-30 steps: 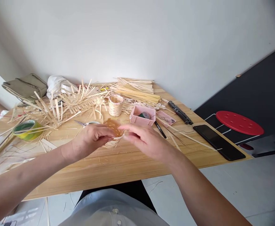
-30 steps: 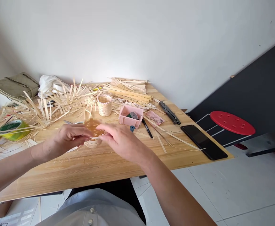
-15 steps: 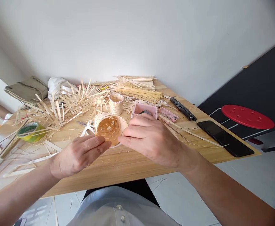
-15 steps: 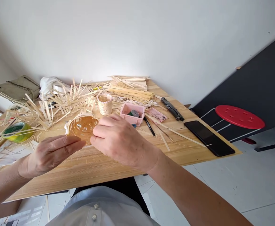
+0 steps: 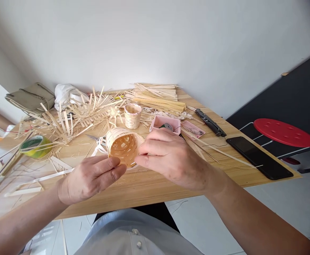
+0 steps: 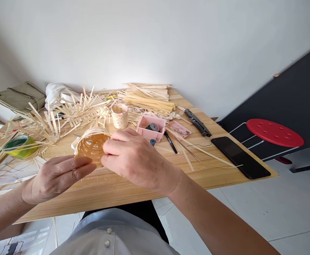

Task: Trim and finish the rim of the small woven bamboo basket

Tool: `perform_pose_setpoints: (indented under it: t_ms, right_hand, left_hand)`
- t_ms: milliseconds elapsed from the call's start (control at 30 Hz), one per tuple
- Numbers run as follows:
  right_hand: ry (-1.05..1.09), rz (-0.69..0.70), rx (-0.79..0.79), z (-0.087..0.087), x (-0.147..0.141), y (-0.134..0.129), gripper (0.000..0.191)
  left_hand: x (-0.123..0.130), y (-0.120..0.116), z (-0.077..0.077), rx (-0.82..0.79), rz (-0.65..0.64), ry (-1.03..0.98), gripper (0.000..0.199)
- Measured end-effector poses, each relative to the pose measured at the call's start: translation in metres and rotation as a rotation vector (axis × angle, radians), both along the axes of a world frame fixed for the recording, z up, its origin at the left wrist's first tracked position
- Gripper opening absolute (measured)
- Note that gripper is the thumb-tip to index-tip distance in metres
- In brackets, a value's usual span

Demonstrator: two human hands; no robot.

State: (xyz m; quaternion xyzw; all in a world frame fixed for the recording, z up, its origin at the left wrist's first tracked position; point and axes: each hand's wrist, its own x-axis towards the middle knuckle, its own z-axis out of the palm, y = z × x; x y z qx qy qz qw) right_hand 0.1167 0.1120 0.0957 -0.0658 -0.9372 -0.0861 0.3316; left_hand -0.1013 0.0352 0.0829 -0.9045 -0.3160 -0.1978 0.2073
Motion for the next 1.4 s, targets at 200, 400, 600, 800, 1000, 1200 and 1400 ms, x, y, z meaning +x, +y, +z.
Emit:
perform_pose_setpoints:
  t_ms: [200,400,600,800,1000,1200,1400]
  right_hand:
    - [-0.007,0.034,-0.039,-0.005,-0.005,0.002,0.035]
    - [-0.002,0.043,-0.066,-0.007,-0.006,0.002,0.034]
    - [0.005,0.052,-0.085,-0.009,-0.004,0.003,0.034]
    - [0.046,0.064,-0.111,-0.010,-0.003,0.003,0.033]
    - [0.029,0.097,-0.115,-0.012,-0.004,0.003,0.031]
    - [0.015,0.150,-0.149,-0.010,-0.007,0.011,0.025]
    - [-0.137,0.281,-0.366,0.002,-0.014,0.034,0.019]
  left_hand:
    - [0.002,0.000,0.001,-0.019,-0.017,-0.044,0.028]
    - [-0.001,0.002,-0.006,-0.063,-0.006,-0.095,0.020]
    - [-0.003,0.002,-0.008,-0.080,-0.015,-0.108,0.019]
    - [-0.003,0.003,-0.008,-0.065,-0.031,-0.121,0.019]
    - [-0.004,0.001,-0.008,-0.096,-0.041,-0.125,0.020]
    - [0.001,0.006,-0.007,-0.214,-0.076,-0.196,0.021]
    - [0.005,0.021,0.004,-0.457,-0.084,-0.356,0.020]
